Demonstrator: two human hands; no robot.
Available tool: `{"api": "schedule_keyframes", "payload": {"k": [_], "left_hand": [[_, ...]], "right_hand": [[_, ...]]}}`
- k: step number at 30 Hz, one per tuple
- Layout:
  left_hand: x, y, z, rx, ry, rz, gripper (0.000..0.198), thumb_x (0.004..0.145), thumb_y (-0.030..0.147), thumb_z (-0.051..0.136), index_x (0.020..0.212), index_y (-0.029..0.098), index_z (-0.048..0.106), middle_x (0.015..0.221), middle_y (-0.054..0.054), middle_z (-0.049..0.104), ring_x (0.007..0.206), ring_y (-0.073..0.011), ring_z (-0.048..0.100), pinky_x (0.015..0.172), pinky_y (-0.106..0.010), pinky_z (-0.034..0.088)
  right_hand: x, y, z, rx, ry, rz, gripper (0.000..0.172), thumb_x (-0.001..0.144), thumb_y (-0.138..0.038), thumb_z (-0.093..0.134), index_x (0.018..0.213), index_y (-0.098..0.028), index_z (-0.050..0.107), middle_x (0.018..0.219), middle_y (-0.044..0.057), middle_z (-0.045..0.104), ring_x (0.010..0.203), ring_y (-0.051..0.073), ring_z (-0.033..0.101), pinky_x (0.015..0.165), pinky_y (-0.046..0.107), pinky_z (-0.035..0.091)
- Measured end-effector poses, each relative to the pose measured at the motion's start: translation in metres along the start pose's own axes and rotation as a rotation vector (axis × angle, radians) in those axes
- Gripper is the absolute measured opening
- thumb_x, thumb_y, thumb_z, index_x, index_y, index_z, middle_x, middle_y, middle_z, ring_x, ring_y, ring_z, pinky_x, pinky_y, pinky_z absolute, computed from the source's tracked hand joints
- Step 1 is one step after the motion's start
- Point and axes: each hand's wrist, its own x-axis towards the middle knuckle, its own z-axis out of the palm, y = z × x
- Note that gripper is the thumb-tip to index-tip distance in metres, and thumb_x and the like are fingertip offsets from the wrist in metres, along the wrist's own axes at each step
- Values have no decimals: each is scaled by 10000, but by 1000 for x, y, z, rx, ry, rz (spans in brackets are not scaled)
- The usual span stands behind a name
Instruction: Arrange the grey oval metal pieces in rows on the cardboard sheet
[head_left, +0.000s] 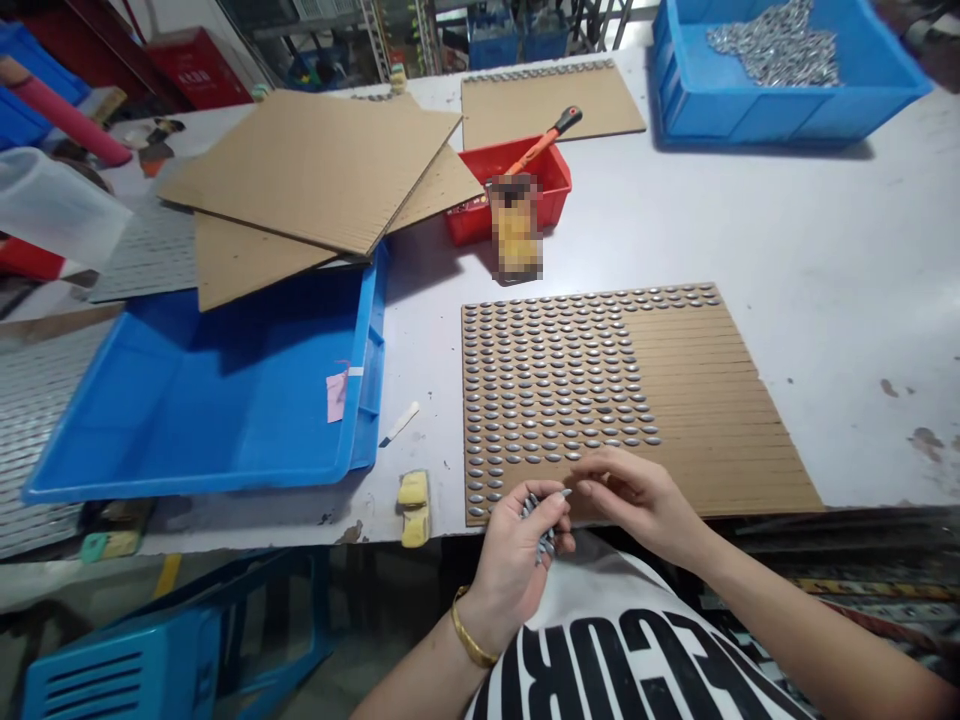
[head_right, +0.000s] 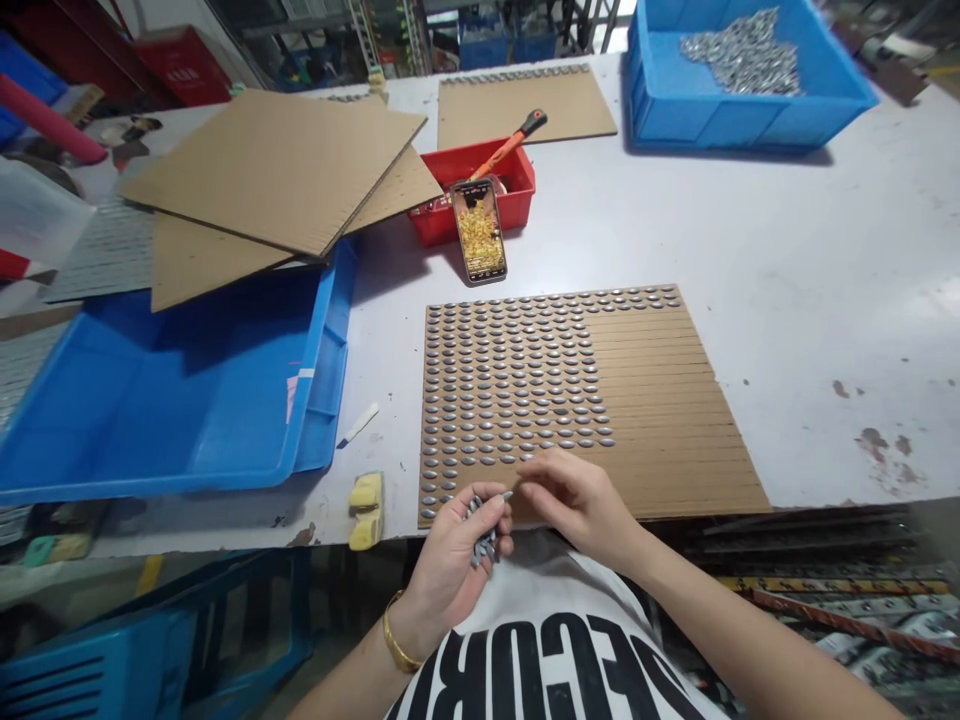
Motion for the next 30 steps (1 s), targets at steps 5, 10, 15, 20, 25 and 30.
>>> {"api": "schedule_keyframes", "payload": {"k": [5,10,15,20,25,30], "left_hand": [[5,-5,3,99,-37,16,214,705,261,747,790,156,580,580,23,530,512,-72,460,460,-185,357],[6,-1,12,138,-62,-46,225,693,270,750,790,140,593,611,6,546,498,-73,465,416,-176,320],[3,10,17,-41,81,34,288,839,316,564,1049,125,612,882,-92,639,660,-144,601,478,-219,432],[3,2,14,-26,42,-39,250,844,261,563,1050,119,578,875,-102,652,707,-180,636,536,-242,467],[3,-4,14,-10,6,-42,170,826,276,613,916,149,543,837,-86,657,694,-168,630,524,-225,454],[6,-8,11,3,-27,-25,220,779,266,690,920,107,632,729,-29,581,610,-82,522,512,-192,423]], "right_hand": [[-7,-11,-2,459,-181,291,195,857,-348,610,887,-157,628,735,5,635,600,90,568,551,205,476],[-14,1,-12,345,-150,287,190,853,-335,611,819,-149,622,710,10,619,542,76,509,474,189,413],[-14,22,-23,-265,134,-154,143,896,-171,503,952,-195,631,895,58,650,810,149,611,704,261,502],[-8,47,-20,-637,159,-355,255,894,-96,445,1055,-195,616,968,76,652,853,153,609,719,257,517],[-6,51,-16,-803,131,-378,234,886,-96,451,1022,-167,627,978,97,648,858,170,597,703,255,506],[-4,45,-16,-849,145,-372,209,869,-86,455,944,-162,635,969,102,643,848,179,595,673,254,498]]}}
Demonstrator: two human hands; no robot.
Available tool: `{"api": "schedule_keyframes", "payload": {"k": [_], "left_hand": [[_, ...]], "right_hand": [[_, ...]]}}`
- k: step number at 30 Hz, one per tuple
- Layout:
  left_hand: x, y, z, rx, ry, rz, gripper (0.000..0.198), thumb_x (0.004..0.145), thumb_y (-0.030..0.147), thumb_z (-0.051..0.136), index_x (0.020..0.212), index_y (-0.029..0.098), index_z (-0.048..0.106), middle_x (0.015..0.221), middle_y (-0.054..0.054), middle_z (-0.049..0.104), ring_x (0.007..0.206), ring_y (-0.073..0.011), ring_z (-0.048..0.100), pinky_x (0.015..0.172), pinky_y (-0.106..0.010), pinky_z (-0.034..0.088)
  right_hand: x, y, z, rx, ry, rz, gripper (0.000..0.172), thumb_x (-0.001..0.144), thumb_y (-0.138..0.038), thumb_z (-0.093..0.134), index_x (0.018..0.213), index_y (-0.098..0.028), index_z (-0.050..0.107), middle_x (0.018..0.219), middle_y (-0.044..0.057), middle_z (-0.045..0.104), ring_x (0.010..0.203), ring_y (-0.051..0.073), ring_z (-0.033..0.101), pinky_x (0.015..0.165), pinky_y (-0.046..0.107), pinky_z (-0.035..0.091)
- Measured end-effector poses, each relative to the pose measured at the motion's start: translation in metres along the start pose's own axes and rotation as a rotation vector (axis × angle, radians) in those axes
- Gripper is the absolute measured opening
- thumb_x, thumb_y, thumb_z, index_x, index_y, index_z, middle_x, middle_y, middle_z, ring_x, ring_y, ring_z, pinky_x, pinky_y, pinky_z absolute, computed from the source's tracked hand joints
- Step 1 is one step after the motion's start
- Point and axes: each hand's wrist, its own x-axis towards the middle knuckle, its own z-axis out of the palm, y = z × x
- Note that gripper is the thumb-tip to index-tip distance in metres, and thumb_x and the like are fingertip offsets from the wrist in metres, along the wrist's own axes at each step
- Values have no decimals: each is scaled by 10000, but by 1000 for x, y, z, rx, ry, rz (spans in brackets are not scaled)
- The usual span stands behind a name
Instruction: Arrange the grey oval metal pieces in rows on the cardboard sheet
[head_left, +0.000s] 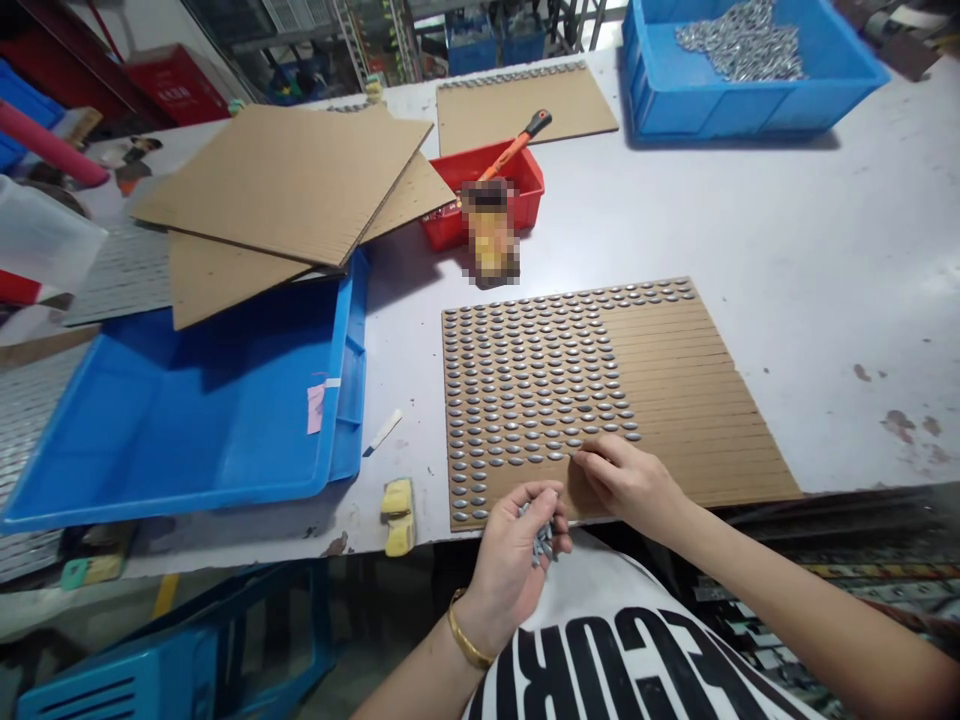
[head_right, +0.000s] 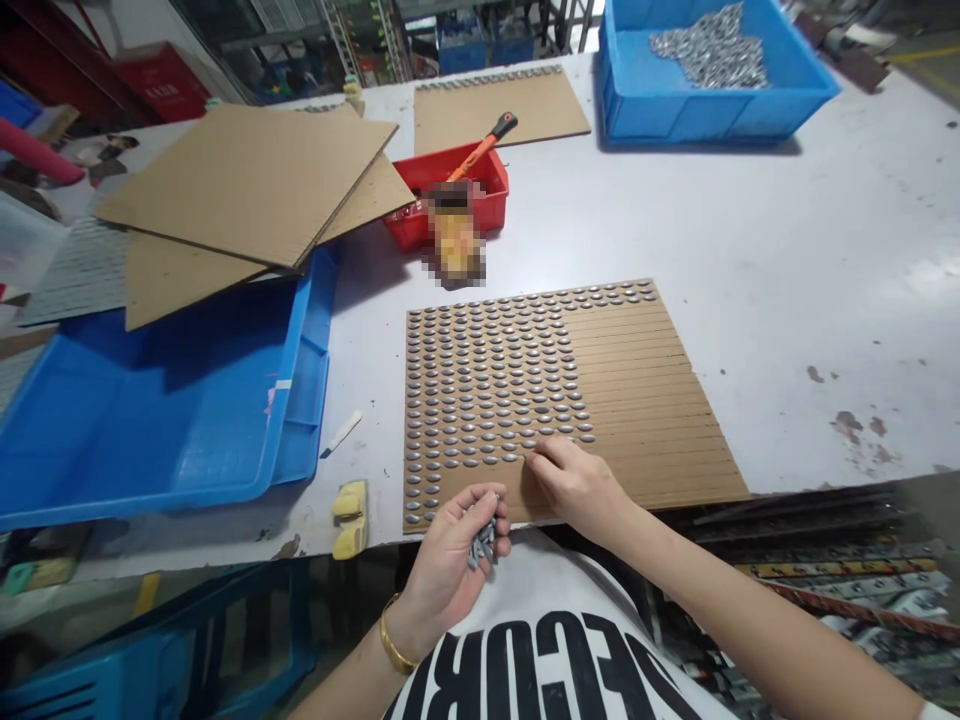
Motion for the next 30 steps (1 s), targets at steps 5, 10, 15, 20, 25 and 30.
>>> {"api": "schedule_keyframes", "payload": {"k": [5,10,15,20,25,30], "left_hand": [[2,-2,-1,-14,14,-3,288,791,273,677,1015,93,660,740,-27,548,618,-74,483,484,-185,371],[1,-2,4,46,47,21,241,755,239,706,956,139,617,715,-25,592,598,-83,504,504,-194,369],[4,-7,10,209,20,49,187,728,231,716,786,148,560,612,15,555,476,-56,464,474,-189,337],[7,-6,15,194,4,-2,189,734,245,715,801,137,574,657,-4,572,511,-66,491,442,-172,335],[5,11,20,-62,59,20,219,830,329,599,924,133,618,877,-80,636,700,-138,612,522,-202,453],[5,6,19,-116,104,-83,248,832,278,589,1015,115,624,894,-89,637,738,-159,628,609,-247,501]], "right_hand": [[3,-9,-16,328,-18,136,214,902,-137,448,1030,-185,614,1000,92,636,875,162,610,743,267,513],[7,-27,-35,1019,-216,496,177,900,-320,543,985,-182,614,859,45,658,753,138,627,643,240,514],[6,-28,-34,1319,-375,724,289,816,-424,642,877,-141,638,688,5,628,542,78,530,440,166,409],[-8,-16,-34,1219,-311,667,227,837,-376,624,865,-152,640,713,18,627,566,94,542,481,195,464],[-16,5,-32,572,51,302,162,897,-204,501,964,-199,648,905,72,657,817,155,617,708,265,520],[-22,25,-12,124,53,26,280,889,-111,445,1067,-196,643,989,88,661,864,159,623,712,251,526]]}}
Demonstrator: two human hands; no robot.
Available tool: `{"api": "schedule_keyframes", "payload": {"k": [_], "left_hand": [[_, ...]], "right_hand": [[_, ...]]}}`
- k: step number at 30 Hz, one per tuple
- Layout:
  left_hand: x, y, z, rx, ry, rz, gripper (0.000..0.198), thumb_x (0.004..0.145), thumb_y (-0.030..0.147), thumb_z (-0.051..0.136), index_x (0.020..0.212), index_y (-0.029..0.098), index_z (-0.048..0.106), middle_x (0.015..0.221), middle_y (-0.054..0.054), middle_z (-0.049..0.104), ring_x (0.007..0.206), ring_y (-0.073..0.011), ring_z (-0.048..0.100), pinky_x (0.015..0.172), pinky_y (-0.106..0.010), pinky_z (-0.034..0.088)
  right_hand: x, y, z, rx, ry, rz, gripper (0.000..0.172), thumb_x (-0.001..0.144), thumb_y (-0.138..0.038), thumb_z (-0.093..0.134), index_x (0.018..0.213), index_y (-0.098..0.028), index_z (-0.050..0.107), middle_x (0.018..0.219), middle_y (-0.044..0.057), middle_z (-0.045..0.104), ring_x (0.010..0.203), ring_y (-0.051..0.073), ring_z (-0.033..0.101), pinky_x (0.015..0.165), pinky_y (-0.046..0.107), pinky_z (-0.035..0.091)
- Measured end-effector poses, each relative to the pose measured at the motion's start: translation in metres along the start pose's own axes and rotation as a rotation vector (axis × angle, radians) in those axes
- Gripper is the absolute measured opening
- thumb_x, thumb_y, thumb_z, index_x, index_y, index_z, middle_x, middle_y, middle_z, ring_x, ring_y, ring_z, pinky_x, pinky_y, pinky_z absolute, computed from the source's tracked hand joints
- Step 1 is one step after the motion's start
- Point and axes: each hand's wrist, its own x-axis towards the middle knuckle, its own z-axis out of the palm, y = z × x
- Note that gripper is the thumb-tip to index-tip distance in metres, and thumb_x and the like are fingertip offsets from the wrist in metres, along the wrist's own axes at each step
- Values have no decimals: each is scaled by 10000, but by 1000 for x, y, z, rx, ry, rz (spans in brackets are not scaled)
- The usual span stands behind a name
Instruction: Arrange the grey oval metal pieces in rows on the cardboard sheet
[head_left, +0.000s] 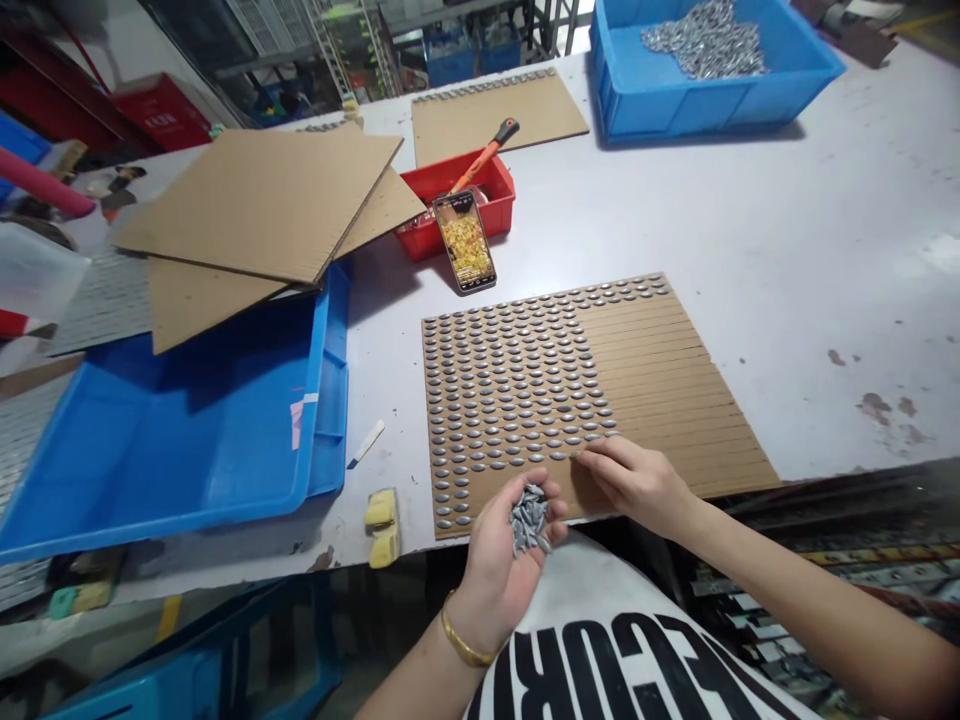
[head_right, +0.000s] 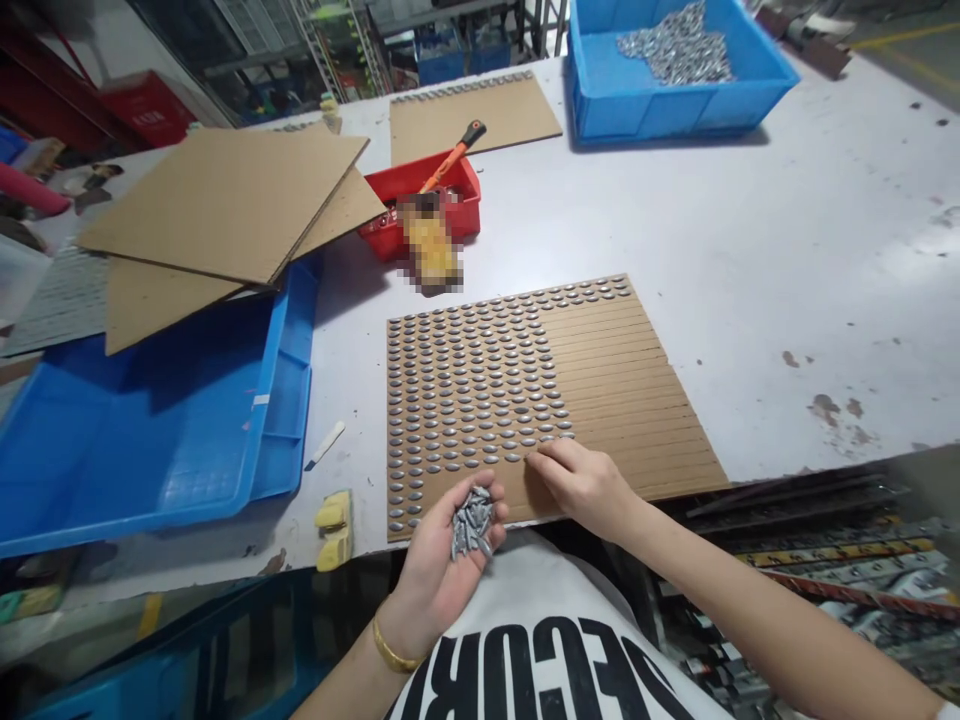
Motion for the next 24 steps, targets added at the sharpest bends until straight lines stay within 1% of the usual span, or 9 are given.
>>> {"api": "schedule_keyframes", "payload": {"k": [3,7,12,15,17,19,22,24], "left_hand": [[1,-8,-2,52,-16,33,235,825,260,601,1018,125,609,819,-59,615,656,-129,596,524,-211,445],[0,-11,0,116,-48,17,200,837,265,592,985,131,576,792,-58,614,628,-122,586,507,-200,413],[1,-13,2,146,-90,10,208,838,283,611,977,137,557,826,-81,644,676,-139,613,584,-231,467],[2,-15,2,155,-91,13,229,809,277,657,965,120,597,785,-57,623,657,-111,584,596,-224,473],[3,-16,2,158,-73,23,242,786,257,685,966,106,626,740,-33,594,632,-89,550,582,-210,465],[4,-17,2,160,-64,32,261,766,244,705,975,103,640,744,-32,593,635,-86,540,580,-209,460],[6,-18,3,159,-63,51,265,730,243,738,943,127,632,774,-45,621,655,-97,555,585,-212,453],[7,-19,4,173,-73,68,249,720,269,748,883,143,610,709,-27,608,620,-94,541,566,-206,434]], "right_hand": [[-1,6,4,-95,-63,-90,299,893,-92,432,1103,-185,625,1000,95,655,876,169,607,717,264,523],[2,6,0,-122,-123,-144,281,909,-110,413,1092,-151,623,968,109,645,842,177,592,689,283,522],[5,6,-3,-146,-131,-165,246,904,-102,429,1061,-125,617,986,128,635,864,194,588,661,279,514],[6,5,-5,-120,-126,-137,259,894,-85,428,1072,-135,609,1022,130,634,891,195,595,665,274,517],[7,0,-8,-27,-91,-68,262,895,-89,433,1085,-156,601,1048,120,631,906,182,604,706,274,523],[9,-9,-15,155,-62,29,241,901,-113,452,1085,-176,594,1032,102,634,894,162,612,739,269,524],[12,-27,-26,463,-75,157,195,902,-174,491,1071,-197,586,953,77,643,797,140,619,661,237,523],[11,-37,-31,552,-88,169,190,901,-185,494,1065,-200,590,961,81,641,801,142,623,647,230,523]]}}
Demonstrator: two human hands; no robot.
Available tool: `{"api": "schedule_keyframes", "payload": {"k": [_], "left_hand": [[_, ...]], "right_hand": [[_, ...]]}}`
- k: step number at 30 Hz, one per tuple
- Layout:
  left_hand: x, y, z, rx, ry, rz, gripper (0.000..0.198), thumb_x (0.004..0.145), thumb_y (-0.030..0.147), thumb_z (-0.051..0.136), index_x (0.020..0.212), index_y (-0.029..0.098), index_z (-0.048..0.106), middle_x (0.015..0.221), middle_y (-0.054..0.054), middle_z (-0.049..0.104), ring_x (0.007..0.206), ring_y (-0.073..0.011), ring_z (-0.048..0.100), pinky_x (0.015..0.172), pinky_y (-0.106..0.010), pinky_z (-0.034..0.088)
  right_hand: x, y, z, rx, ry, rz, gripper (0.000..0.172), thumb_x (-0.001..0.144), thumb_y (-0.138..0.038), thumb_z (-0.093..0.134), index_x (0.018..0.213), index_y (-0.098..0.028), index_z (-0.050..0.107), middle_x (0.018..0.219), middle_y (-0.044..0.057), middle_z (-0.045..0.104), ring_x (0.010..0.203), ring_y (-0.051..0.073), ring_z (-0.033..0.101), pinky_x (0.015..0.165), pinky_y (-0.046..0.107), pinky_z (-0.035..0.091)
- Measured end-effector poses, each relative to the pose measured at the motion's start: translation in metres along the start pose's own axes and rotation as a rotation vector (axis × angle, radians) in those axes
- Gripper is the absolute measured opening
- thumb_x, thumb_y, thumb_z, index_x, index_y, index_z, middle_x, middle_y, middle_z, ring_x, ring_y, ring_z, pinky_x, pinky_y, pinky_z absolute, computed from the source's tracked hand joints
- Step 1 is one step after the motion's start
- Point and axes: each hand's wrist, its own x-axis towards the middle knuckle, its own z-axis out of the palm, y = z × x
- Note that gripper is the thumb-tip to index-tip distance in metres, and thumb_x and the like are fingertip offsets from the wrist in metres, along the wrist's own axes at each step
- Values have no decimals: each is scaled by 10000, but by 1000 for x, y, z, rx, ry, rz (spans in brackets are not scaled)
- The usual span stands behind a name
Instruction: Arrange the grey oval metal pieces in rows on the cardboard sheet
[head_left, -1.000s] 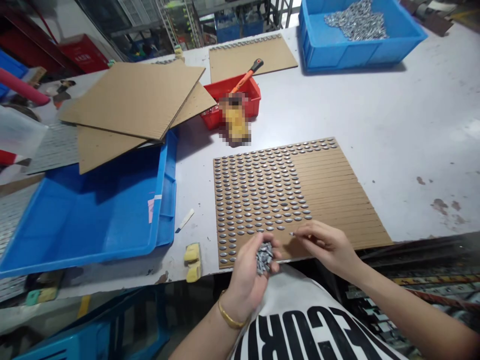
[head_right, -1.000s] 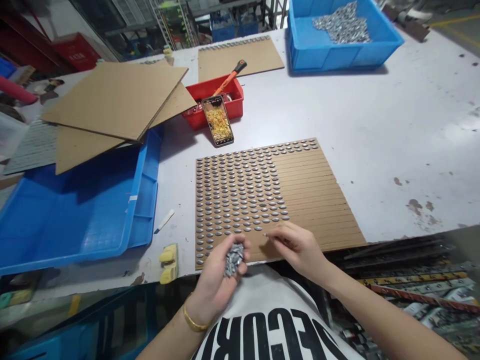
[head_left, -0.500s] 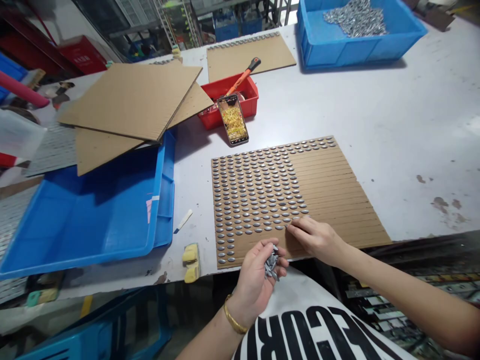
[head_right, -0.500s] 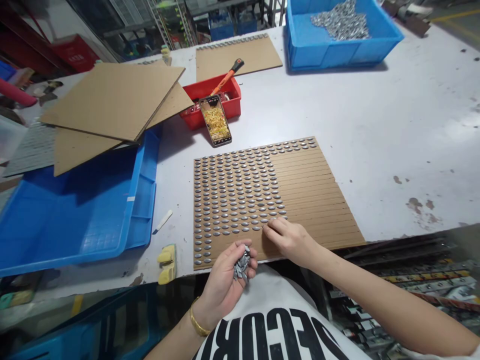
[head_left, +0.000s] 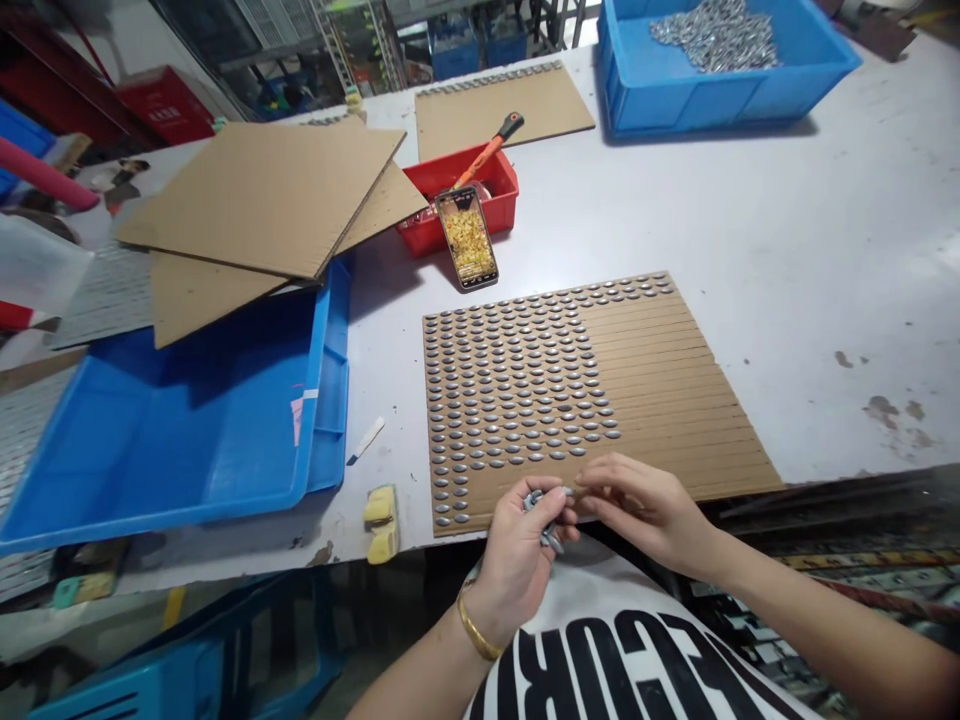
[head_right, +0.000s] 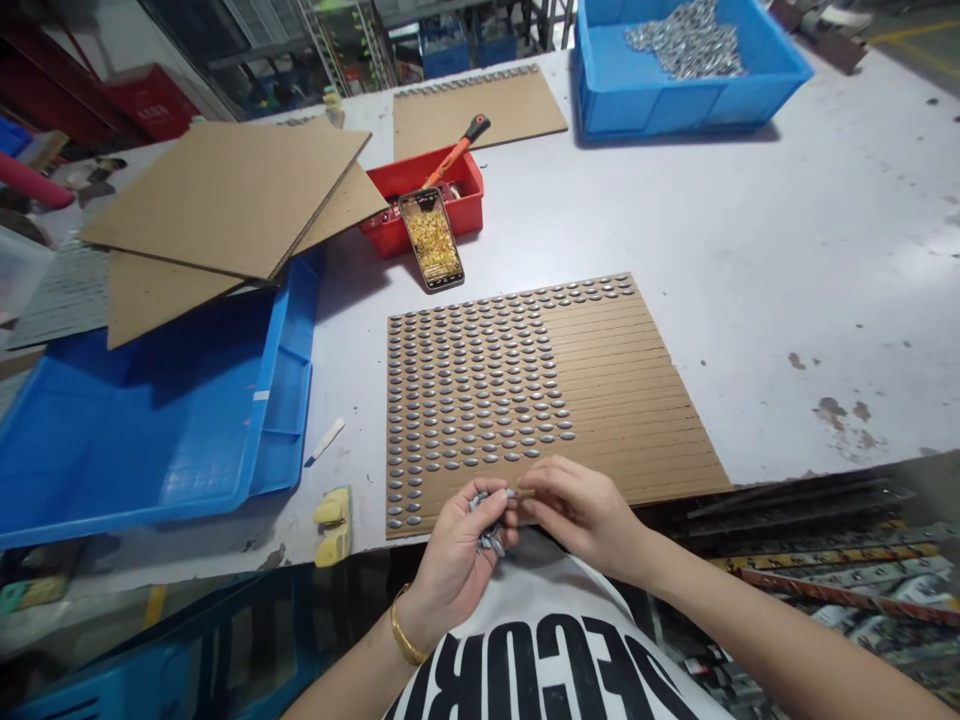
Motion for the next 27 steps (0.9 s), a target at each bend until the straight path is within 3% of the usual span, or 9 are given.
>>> {"api": "schedule_keyframes", "payload": {"k": [4,7,10,15,18,22,27], "left_hand": [[2,-2,3,67,-56,-28,265,734,346,733,782,142,570,598,12,517,538,-68,454,480,-180,351],[3,-4,6,91,-93,-89,322,715,397,741,730,142,543,631,19,489,524,-51,405,420,-162,253],[4,-5,9,114,-107,-118,348,710,426,736,734,150,526,662,24,480,517,-42,388,403,-159,199],[8,-8,15,140,-74,-78,300,734,385,718,781,155,532,671,22,487,522,-52,409,398,-160,235],[9,-8,18,131,-47,-94,264,790,387,647,852,142,569,705,-5,531,516,-61,439,391,-167,265],[8,-8,20,82,34,-88,308,832,353,532,1008,108,591,752,-63,595,528,-111,518,397,-204,337],[6,-11,19,65,-16,-91,235,826,294,531,1003,139,528,735,-73,630,545,-136,554,410,-206,364]], "right_hand": [[-7,-3,1,-119,-21,-139,244,895,-112,463,1068,-197,612,979,93,635,877,153,616,742,257,524],[-13,1,-1,-233,1,-229,272,882,-94,471,1078,-206,623,904,77,657,795,143,618,682,243,519],[-16,3,-3,-272,31,-226,270,886,-105,461,1067,-206,633,888,80,661,769,141,620,654,236,518],[-18,4,-7,-168,-42,-123,265,906,-122,435,1094,-196,606,940,89,642,831,145,617,717,251,532],[-17,14,-10,-170,-12,-118,246,903,-123,457,1084,-203,604,946,81,643,842,144,620,730,251,534],[-12,37,-15,-348,96,-118,235,901,-131,462,1052,-206,625,934,77,656,816,146,629,711,250,529],[-6,56,-20,-575,-2,-168,286,910,-111,412,1099,-184,615,981,90,654,843,153,614,701,251,518]]}}
